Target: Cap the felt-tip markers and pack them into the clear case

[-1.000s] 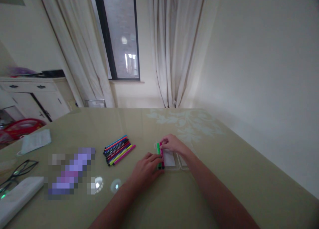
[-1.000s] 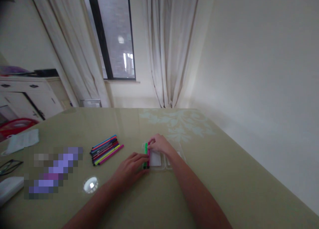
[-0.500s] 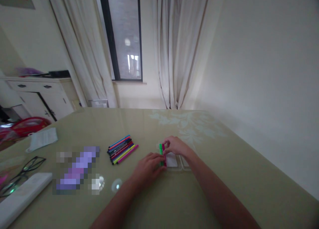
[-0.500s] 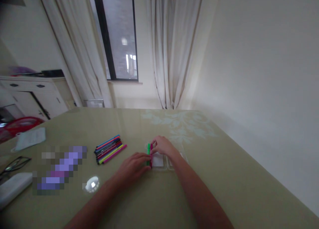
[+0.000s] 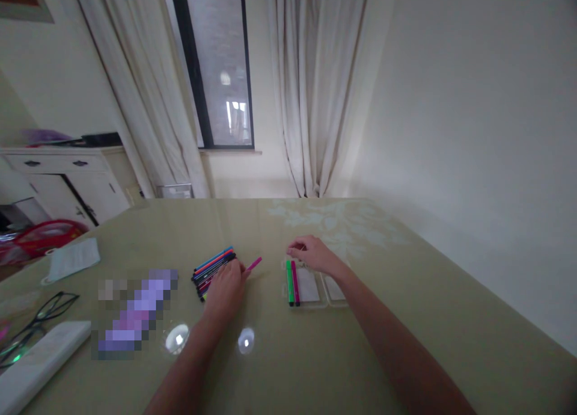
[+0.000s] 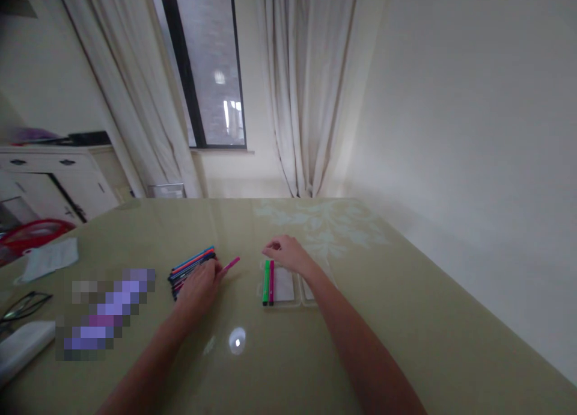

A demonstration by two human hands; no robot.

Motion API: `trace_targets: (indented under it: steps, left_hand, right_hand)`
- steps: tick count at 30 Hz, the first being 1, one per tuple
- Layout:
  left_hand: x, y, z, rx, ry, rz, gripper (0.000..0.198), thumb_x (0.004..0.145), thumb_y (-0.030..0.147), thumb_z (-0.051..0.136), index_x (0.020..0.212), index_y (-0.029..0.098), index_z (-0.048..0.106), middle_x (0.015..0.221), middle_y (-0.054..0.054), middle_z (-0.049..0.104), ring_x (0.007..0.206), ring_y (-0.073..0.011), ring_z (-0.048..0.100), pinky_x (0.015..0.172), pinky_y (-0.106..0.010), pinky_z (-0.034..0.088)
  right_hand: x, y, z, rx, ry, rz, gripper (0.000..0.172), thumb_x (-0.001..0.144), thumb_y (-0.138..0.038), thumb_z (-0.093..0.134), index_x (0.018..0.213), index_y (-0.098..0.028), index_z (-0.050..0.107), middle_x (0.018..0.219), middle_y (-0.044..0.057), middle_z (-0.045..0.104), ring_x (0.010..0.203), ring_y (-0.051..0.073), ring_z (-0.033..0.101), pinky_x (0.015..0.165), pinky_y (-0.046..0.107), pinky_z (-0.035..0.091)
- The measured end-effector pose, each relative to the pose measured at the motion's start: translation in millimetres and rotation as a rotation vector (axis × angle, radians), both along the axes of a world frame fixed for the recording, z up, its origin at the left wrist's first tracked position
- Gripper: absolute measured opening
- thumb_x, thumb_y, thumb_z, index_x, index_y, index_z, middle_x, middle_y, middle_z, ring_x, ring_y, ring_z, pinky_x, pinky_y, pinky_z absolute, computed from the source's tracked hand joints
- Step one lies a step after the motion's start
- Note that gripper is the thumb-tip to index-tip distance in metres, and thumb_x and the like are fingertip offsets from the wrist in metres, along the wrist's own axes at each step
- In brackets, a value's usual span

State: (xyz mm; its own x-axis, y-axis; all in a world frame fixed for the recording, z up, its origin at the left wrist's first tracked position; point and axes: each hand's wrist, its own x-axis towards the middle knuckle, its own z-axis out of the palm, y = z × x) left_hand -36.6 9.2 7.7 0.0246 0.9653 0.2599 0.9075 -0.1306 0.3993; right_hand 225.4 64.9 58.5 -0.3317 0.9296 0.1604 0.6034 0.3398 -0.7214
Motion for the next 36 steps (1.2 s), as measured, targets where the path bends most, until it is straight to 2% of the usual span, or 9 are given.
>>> trace_targets:
  steps: [5, 8, 11, 15, 19, 22, 27, 31, 36]
  left_hand:
    - [55.6, -11.1, 6.3, 0.115, -0.649, -0.135, 0.032, 0.100, 0.053, 0.049, 0.097, 0.023, 0.059, 0.086, -0.004, 0.070, 0.076, -0.0217, 0.066, 0.068, -0.032, 0.049]
    - [76.6, -19.7, 8.6, 0.168, -0.798, -0.140, 0.034, 0.096, 0.057, 0.057, 0.096, 0.023, 0.058, 0.081, -0.001, 0.066, 0.069, -0.0188, 0.062, 0.063, -0.030, 0.048]
    - [79.5, -25.0, 6.6, 0.179, -0.760, -0.177, 0.029, 0.096, 0.051, 0.060, 0.103, 0.023, 0.061, 0.083, -0.001, 0.067, 0.069, -0.0179, 0.061, 0.063, -0.029, 0.048]
    - [71.5, -29.0, -2.0, 0.126, -0.594, -0.334, 0.035, 0.096, 0.042, 0.063, 0.125, 0.024, 0.059, 0.108, -0.006, 0.071, 0.086, -0.0204, 0.065, 0.076, -0.034, 0.054]
    - [70.8, -30.6, -12.1, 0.070, -0.301, -0.543, 0.041, 0.088, 0.036, 0.073, 0.127, 0.026, 0.063, 0.130, -0.009, 0.068, 0.118, -0.0297, 0.062, 0.103, -0.047, 0.050]
    - [74.1, -29.7, -17.3, 0.024, -0.176, -0.629, 0.041, 0.087, 0.036, 0.075, 0.125, 0.027, 0.066, 0.141, -0.010, 0.064, 0.131, -0.0330, 0.057, 0.112, -0.051, 0.045]
    - [68.2, -27.5, -19.8, -0.021, -0.158, -0.598, 0.044, 0.091, 0.039, 0.072, 0.132, 0.027, 0.064, 0.144, -0.010, 0.063, 0.132, -0.0313, 0.058, 0.112, -0.049, 0.047]
    - [60.8, -26.5, -15.8, 0.037, -0.204, -0.566, 0.047, 0.088, 0.041, 0.075, 0.132, 0.026, 0.064, 0.141, -0.011, 0.065, 0.128, -0.0316, 0.060, 0.110, -0.049, 0.048]
    - [65.3, -26.7, -7.4, 0.112, -0.351, -0.431, 0.023, 0.099, 0.036, 0.056, 0.104, 0.022, 0.075, 0.104, -0.009, 0.077, 0.101, -0.0274, 0.068, 0.094, -0.043, 0.053]
  right_hand:
    - [-19.4, -9.7, 0.2, -0.205, 0.290, 0.189, 0.032, 0.083, -0.047, 0.077, 0.091, -0.017, 0.080, 0.077, 0.004, 0.077, 0.072, 0.017, 0.069, 0.069, 0.027, 0.052]
    - [-25.1, -12.2, 0.8, -0.254, 0.455, 0.181, 0.030, 0.080, -0.046, 0.080, 0.083, -0.016, 0.077, 0.077, 0.004, 0.077, 0.073, 0.016, 0.070, 0.072, 0.028, 0.054]
    - [-18.4, -10.2, 3.7, -0.311, 0.538, 0.155, 0.030, 0.076, -0.043, 0.084, 0.087, -0.015, 0.077, 0.080, 0.004, 0.078, 0.076, 0.017, 0.071, 0.073, 0.029, 0.057]
    - [8.7, -2.7, 8.5, -0.385, 0.558, 0.132, 0.035, 0.074, -0.034, 0.088, 0.102, -0.015, 0.078, 0.085, 0.004, 0.078, 0.079, 0.018, 0.073, 0.075, 0.030, 0.059]
    - [33.5, 2.8, 10.2, -0.416, 0.505, 0.064, 0.031, 0.079, -0.024, 0.084, 0.107, -0.015, 0.076, 0.081, 0.003, 0.076, 0.073, 0.015, 0.072, 0.069, 0.026, 0.058]
    - [38.0, 3.5, 8.4, -0.450, 0.501, 0.062, 0.034, 0.080, -0.017, 0.081, 0.112, -0.017, 0.071, 0.083, 0.002, 0.076, 0.074, 0.015, 0.072, 0.067, 0.024, 0.057]
    - [31.5, 3.7, 3.6, -0.450, 0.428, -0.001, 0.021, 0.082, -0.012, 0.076, 0.103, -0.016, 0.073, 0.079, 0.003, 0.076, 0.070, 0.014, 0.071, 0.064, 0.022, 0.055]
    - [24.7, 5.0, 1.8, -0.409, 0.430, -0.015, 0.018, 0.082, -0.013, 0.077, 0.100, -0.016, 0.075, 0.070, 0.000, 0.072, 0.061, 0.011, 0.067, 0.061, 0.021, 0.054]
    - [13.5, 5.2, 2.7, -0.350, 0.515, 0.020, 0.023, 0.076, -0.031, 0.087, 0.085, -0.015, 0.074, 0.068, 0.001, 0.072, 0.063, 0.012, 0.069, 0.062, 0.022, 0.057]
